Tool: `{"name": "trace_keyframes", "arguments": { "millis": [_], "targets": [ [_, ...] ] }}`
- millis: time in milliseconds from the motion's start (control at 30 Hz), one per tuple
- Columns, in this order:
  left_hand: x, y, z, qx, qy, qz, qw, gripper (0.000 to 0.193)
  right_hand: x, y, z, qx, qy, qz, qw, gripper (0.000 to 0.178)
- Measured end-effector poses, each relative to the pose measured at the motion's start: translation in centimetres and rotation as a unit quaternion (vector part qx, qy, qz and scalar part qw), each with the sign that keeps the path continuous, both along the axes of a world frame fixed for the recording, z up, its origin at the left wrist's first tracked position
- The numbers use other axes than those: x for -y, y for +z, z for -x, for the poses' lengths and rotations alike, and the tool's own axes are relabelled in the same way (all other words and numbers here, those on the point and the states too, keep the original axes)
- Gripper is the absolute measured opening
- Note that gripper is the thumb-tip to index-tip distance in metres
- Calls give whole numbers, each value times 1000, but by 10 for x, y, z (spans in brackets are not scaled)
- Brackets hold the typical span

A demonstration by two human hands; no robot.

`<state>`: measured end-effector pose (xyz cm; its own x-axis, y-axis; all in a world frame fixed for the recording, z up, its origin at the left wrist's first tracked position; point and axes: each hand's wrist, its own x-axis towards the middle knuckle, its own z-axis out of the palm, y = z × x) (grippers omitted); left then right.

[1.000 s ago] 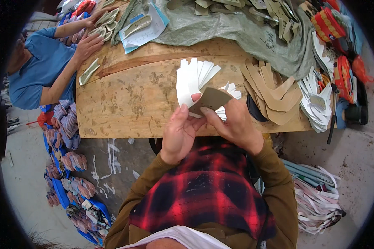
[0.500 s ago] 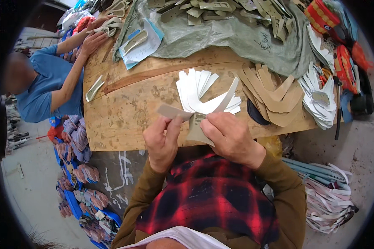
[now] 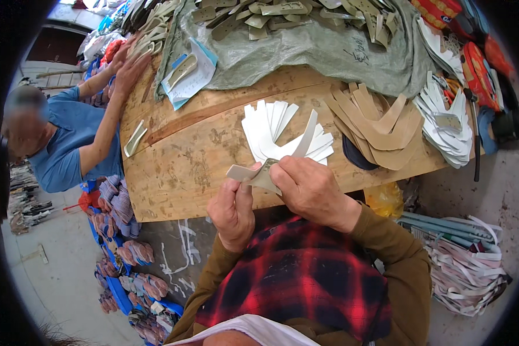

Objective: The person sits at a wooden table and repeatedly assembles shoe components by hand. They pick up a white plastic piece and a green fabric piece, align them, and press them together to form a unit. The finished units are placed on the table to the left, while the person continues to process the remaining stacks of parts.

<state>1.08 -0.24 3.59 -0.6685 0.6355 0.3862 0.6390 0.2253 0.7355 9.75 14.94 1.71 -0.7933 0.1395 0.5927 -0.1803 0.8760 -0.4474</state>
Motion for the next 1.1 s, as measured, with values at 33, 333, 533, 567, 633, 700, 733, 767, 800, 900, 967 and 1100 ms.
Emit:
{"name": "trace_keyframes", "arguments": {
  "millis": [33,333,533,567,633,700,733,767,800,900,967,1100],
  "targets": [
    [0,-2,0,-10,-3,0,1000,21,0,-1,-2,18,7,6,1000,31],
    [-3,-12,6,-20,-65,-29,997,25,0,-1,-7,101,0,72,992,32],
    [-13,-18,7,511,-97,-245,818,16,-10,25,-7,142,97,251,953,20],
    [-11,-21,8,478,-104,-227,842,15,-9,29,-7,149,107,274,944,21],
    [-10,-19,7,376,-94,-183,903,12,-5,29,-5,163,113,296,934,25],
    [-14,-8,6,231,-58,-123,963,10,-2,21,-9,172,106,298,933,31],
    [-13,-10,8,266,-77,-134,952,9,-2,21,-11,175,111,301,931,33],
    [-10,-14,12,300,-97,-144,938,9,-2,20,-12,177,115,304,929,36],
    [-9,-15,16,334,-117,-154,923,9,-1,20,-11,180,120,308,927,38],
    [-12,-10,24,391,-125,-142,901,13,3,25,-8,207,133,314,917,38],
    [-10,-7,26,386,-128,-128,905,16,2,26,-5,217,147,307,915,37],
    [-16,-7,19,346,-126,-146,918,15,-7,31,-5,235,131,272,924,32]
  ]
}}
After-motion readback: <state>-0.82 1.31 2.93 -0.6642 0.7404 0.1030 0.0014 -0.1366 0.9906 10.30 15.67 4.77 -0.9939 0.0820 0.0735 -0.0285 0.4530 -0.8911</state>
